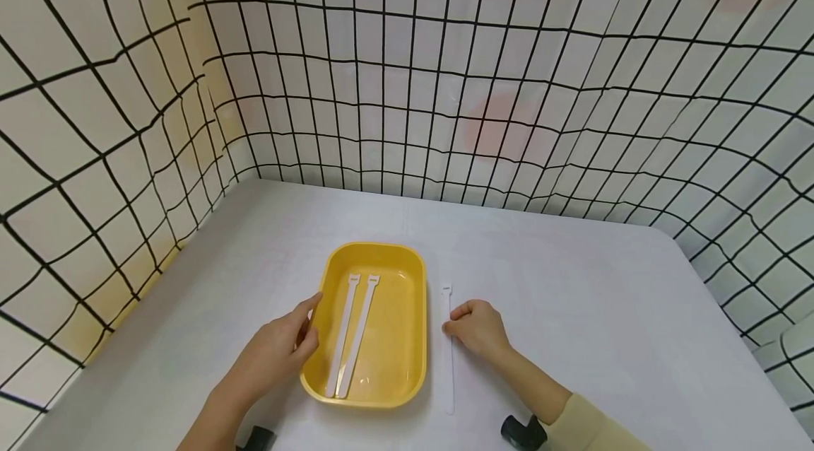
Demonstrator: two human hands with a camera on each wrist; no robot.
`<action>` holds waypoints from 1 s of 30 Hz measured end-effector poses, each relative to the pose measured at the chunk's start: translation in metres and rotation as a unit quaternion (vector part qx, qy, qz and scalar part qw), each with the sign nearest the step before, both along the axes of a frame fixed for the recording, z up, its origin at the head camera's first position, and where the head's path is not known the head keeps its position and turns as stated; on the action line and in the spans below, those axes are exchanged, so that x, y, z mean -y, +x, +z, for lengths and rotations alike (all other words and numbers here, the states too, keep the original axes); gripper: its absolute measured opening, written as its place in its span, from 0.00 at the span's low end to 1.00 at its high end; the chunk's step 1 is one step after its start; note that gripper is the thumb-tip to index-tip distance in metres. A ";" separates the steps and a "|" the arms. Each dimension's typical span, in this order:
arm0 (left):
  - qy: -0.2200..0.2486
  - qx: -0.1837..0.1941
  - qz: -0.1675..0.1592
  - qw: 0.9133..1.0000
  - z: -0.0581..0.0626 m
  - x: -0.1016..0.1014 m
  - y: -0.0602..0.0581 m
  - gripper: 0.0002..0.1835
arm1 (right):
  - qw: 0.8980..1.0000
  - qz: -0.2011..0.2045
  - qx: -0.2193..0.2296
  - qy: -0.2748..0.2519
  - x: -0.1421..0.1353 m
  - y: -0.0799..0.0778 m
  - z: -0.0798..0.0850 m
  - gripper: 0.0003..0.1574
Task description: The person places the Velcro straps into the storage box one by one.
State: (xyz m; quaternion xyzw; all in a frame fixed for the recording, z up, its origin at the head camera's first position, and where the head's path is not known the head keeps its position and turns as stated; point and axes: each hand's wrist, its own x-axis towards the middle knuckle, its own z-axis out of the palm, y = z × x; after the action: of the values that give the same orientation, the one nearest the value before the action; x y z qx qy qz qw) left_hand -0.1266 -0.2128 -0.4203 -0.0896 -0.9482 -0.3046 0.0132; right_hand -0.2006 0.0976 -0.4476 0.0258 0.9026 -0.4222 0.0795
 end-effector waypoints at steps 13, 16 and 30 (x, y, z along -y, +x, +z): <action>0.003 -0.006 -0.003 1.000 0.000 0.000 0.002 0.28 | 0.998 -0.014 -0.007 -0.066 0.002 0.004 0.000 0.07; 0.003 -0.009 -0.003 1.000 0.000 0.001 0.002 0.28 | 0.996 -0.024 0.003 -0.089 0.002 0.003 0.000 0.08; 0.004 0.002 0.002 1.000 0.000 0.000 0.000 0.29 | 0.983 -0.049 0.054 -0.170 -0.002 -0.001 0.001 0.11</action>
State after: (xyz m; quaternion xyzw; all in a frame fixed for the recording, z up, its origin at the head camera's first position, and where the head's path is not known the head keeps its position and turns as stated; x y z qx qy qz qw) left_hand -0.1261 -0.2129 -0.4200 -0.0874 -0.9471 -0.3085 0.0127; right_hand -0.2013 0.0996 -0.4464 0.0785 0.8095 -0.5712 0.1103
